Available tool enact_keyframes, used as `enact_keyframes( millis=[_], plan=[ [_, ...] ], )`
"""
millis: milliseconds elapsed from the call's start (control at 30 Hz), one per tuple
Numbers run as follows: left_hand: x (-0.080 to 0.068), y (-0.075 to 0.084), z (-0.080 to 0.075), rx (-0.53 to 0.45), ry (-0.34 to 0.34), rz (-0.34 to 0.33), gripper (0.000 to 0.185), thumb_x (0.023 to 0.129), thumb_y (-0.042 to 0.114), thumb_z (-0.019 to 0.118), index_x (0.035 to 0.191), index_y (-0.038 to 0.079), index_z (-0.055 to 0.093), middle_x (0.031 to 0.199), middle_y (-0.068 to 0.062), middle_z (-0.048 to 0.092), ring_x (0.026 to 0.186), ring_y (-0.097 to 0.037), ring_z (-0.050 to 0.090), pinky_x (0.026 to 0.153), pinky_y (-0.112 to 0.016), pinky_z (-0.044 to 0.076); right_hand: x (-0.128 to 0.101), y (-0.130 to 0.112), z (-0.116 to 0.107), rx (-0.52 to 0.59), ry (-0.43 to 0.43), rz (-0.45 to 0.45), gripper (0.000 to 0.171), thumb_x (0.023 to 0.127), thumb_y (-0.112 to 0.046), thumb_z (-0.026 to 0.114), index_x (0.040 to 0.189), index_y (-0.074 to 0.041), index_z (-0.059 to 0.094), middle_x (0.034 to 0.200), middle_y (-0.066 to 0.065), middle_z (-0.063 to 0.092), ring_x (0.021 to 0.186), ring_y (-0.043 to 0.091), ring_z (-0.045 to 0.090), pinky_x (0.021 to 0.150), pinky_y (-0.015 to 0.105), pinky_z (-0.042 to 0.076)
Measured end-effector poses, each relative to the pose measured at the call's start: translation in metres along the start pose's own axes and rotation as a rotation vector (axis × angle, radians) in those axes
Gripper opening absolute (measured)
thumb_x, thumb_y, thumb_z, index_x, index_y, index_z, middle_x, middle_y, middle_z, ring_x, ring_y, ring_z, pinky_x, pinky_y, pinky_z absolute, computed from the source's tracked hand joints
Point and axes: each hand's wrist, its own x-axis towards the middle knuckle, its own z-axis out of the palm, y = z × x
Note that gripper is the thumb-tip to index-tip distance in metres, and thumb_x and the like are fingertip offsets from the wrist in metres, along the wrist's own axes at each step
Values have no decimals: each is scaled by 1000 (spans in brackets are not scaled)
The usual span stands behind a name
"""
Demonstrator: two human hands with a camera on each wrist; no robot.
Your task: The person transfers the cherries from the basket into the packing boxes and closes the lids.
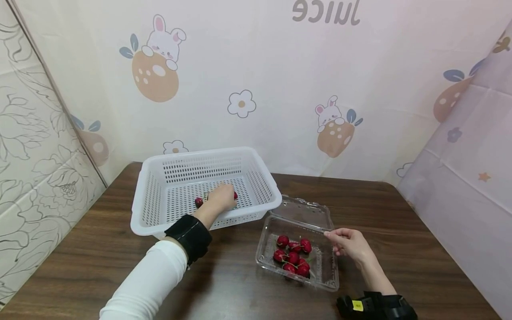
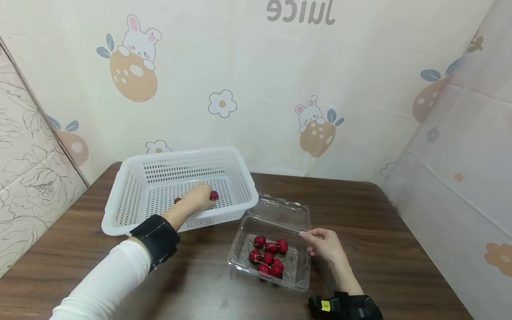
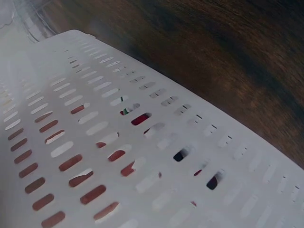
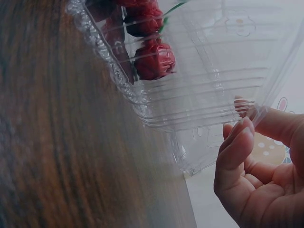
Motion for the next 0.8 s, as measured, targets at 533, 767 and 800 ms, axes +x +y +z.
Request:
enact_keyframes(
  millis=[533,767,800],
  plan=[
    [14,-3,11,-1,-59,-20,21,76,9,62,94,-1,60,90,-14,56,74,-23,51,62,-36,44,-1,-1,0,10,-5,-3,38,83,-28,61,94,9,56,63,2,52,54,12,50,53,27,48],
    [8,-4,9,10,-54,10,22,78,10,61,97,-1,61,90,-13,58,73,-21,51,64,-34,43,-1,-1,0,8,-2,-4,36,83,-26,61,93,8,56,63,2,52,54,11,50,54,27,48],
    [8,-4,10,11,-53,11,22,78,10,61,97,-1,61,89,-13,58,73,-21,50,64,-33,43,-1,-1,0,6,-3,-5,36,83,-26,61,93,8,56,64,2,52,54,12,50,54,27,48]
  ],
)
